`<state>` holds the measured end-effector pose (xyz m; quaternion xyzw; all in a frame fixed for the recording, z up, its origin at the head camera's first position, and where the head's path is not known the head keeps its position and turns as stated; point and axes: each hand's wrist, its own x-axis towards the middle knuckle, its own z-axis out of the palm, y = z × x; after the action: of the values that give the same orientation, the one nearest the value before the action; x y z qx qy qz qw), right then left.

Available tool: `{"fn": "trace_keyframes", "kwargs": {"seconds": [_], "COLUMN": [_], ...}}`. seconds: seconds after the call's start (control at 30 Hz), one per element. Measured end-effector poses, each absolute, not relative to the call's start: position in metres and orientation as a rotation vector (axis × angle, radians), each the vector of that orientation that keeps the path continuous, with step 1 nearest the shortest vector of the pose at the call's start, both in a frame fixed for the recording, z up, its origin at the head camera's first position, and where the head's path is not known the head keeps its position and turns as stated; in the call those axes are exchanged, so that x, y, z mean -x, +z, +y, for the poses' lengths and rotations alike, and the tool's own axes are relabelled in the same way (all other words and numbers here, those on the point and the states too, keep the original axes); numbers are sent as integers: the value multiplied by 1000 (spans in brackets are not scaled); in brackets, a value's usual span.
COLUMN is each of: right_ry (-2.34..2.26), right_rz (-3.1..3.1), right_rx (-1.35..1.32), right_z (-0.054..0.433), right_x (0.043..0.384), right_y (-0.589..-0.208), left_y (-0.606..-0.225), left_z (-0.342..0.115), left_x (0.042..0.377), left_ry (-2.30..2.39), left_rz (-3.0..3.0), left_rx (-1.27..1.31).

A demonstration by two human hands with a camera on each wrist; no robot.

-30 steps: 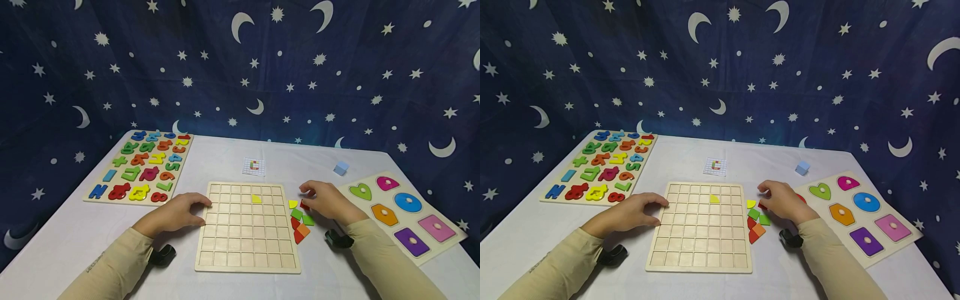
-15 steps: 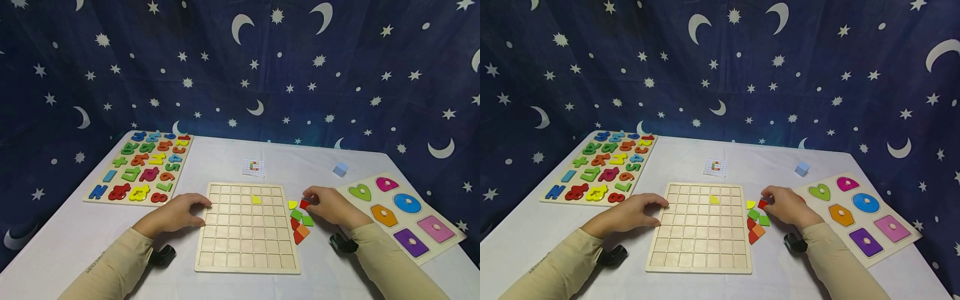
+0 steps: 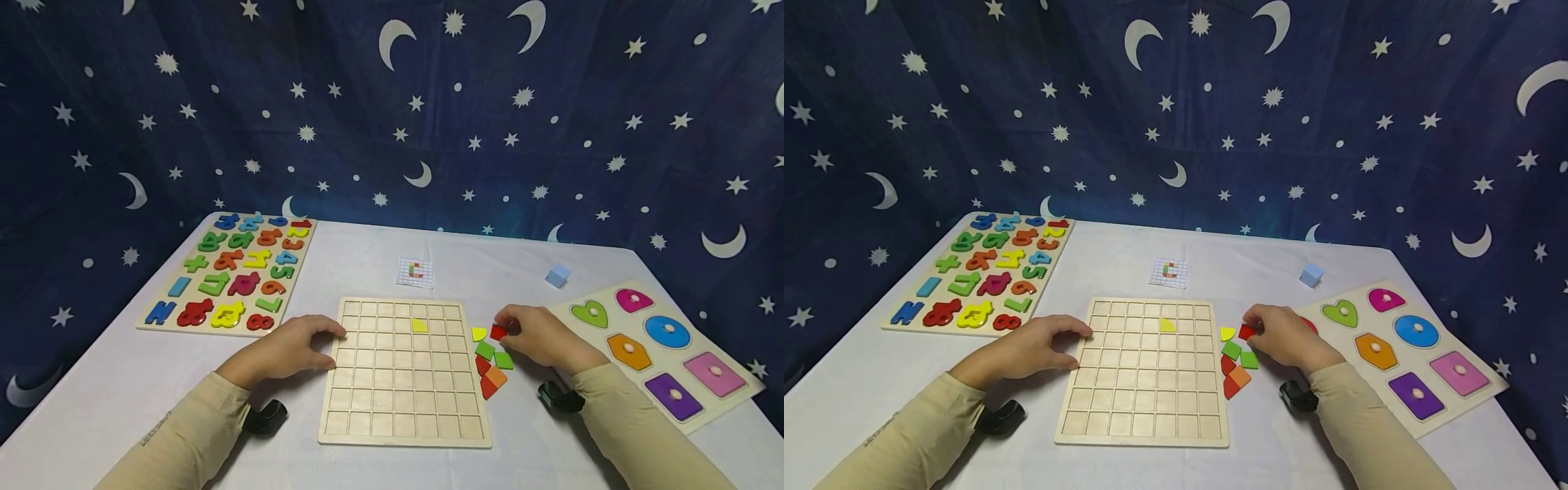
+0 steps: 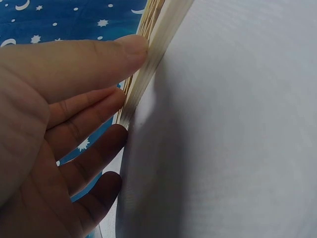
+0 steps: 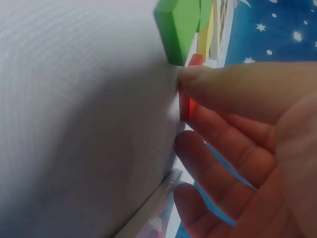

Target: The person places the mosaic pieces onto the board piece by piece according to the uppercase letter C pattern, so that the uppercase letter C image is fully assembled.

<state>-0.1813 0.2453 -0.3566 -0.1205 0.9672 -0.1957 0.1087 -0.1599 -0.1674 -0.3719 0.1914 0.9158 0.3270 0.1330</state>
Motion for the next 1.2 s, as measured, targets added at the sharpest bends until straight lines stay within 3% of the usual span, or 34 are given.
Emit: {"fn": "trace_keyframes", "kwargs": {"seconds": [1.2], "right_ry": [-615], "right_rz": [2896], "right_rx": [359], "right_z": [238], "right_x": [185], "right_y": [-352], "left_y": [-370], "left_z": [-167], "left_x": [160], "left_ry": [964], "left_rz": [2638], "left_rx": [-508]}}
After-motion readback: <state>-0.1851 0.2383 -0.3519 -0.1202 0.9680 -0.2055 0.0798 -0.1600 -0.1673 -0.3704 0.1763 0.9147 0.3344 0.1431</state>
